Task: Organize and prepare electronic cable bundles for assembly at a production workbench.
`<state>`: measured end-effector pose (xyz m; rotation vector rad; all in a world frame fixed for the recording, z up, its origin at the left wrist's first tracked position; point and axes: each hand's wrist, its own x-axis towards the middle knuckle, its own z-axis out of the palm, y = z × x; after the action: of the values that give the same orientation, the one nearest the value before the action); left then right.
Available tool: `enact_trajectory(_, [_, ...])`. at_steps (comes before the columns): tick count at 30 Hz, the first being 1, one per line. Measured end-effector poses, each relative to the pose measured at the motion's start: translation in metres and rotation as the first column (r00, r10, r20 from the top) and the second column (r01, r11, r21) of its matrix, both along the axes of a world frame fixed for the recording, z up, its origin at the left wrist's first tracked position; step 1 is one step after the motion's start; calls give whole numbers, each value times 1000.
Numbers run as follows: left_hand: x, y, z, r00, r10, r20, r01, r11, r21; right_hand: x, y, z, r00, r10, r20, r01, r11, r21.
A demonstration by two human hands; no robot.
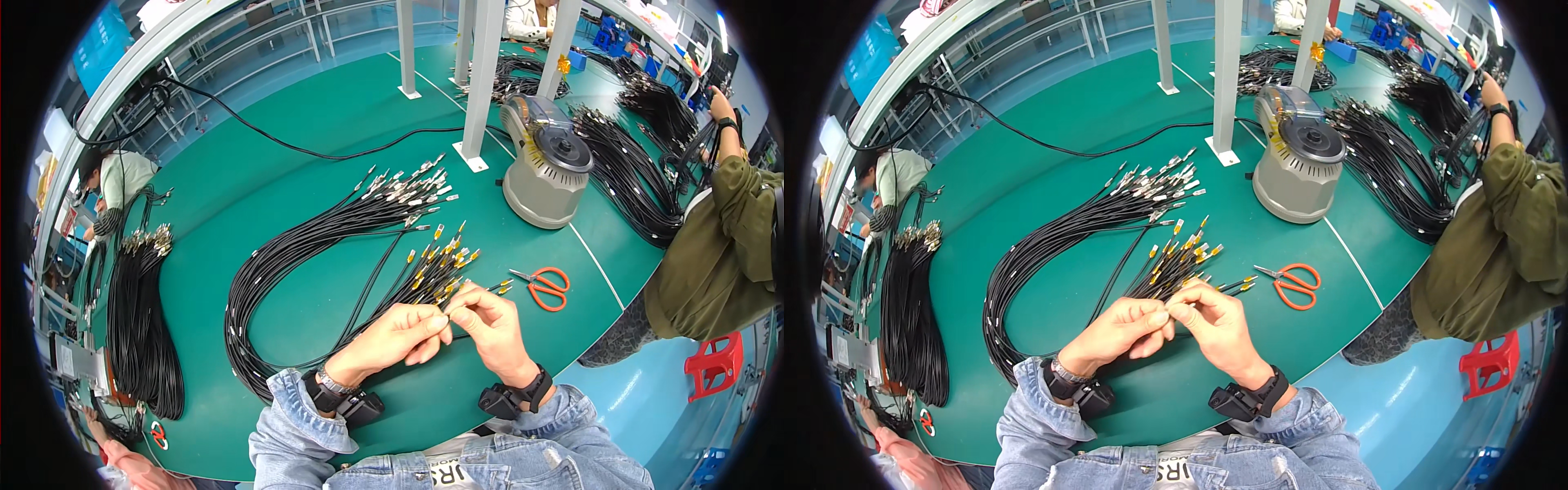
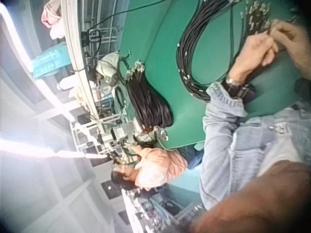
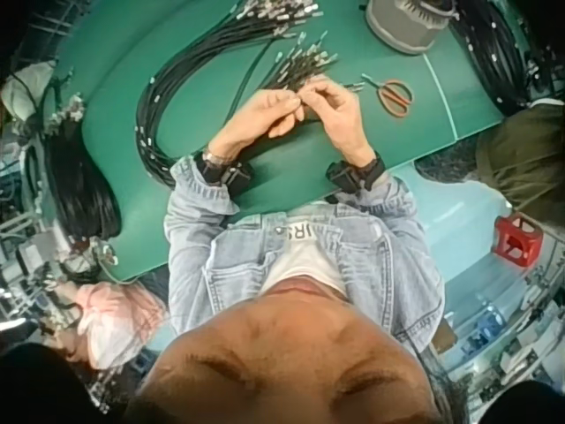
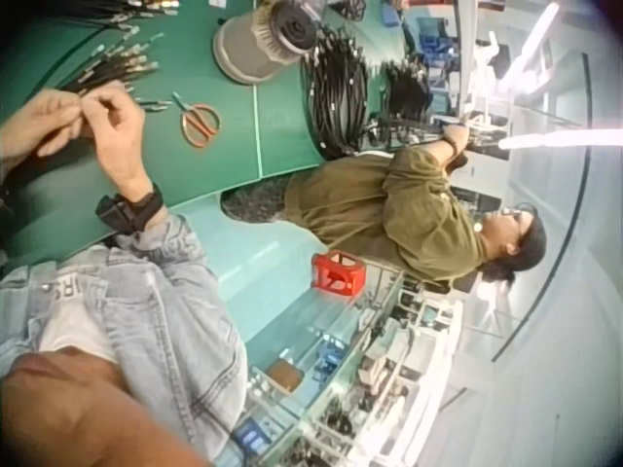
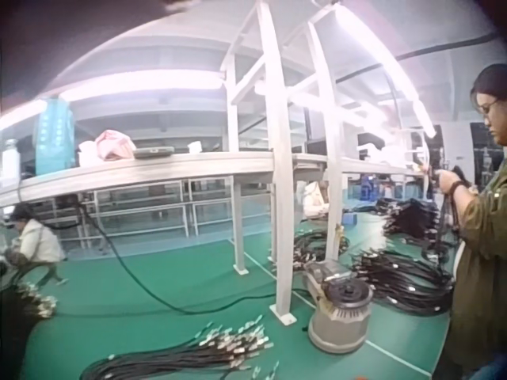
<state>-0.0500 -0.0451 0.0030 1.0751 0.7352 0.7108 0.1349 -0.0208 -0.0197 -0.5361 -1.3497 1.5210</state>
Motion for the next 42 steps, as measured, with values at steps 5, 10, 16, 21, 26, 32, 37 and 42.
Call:
enact_trajectory(5, [-4, 15, -12, 693, 590, -415, -135, 672, 728, 30, 11, -5, 941, -87, 328, 87, 996, 13])
enact_trajectory(10, [-37, 38, -28, 148, 828, -542, 172, 518, 838, 54, 12, -5, 663, -447, 601, 176, 873, 455])
enact_trajectory(16, [-30, 49, -34, 235, 630, -740, 243, 699, 672, 56, -2, 10, 781, -184, 597, -4, 954, 299])
enact_trajectory(21, [-16, 51, -24, 123, 636, -762, 324, 700, 637, 58, -6, 19, 798, -9, 602, -142, 969, 203])
enact_trajectory(26, [-8, 58, -14, 105, 803, -586, 217, 557, 802, 65, -2, 18, 796, -51, 604, -127, 960, 248])
enact_trajectory(32, [-9, 74, 11, 526, 743, -414, -325, 625, 710, 88, 11, 25, 816, -30, 577, -111, 972, 207])
enact_trajectory(37, [33, 73, 51, 803, 538, -257, -426, 819, 383, 114, 53, 40, 894, -205, 399, 215, 976, 22])
enact_trajectory(42, [60, 72, 49, 817, 556, -154, -438, 771, 462, 145, 134, 41, 875, -476, 90, 484, 868, -110])
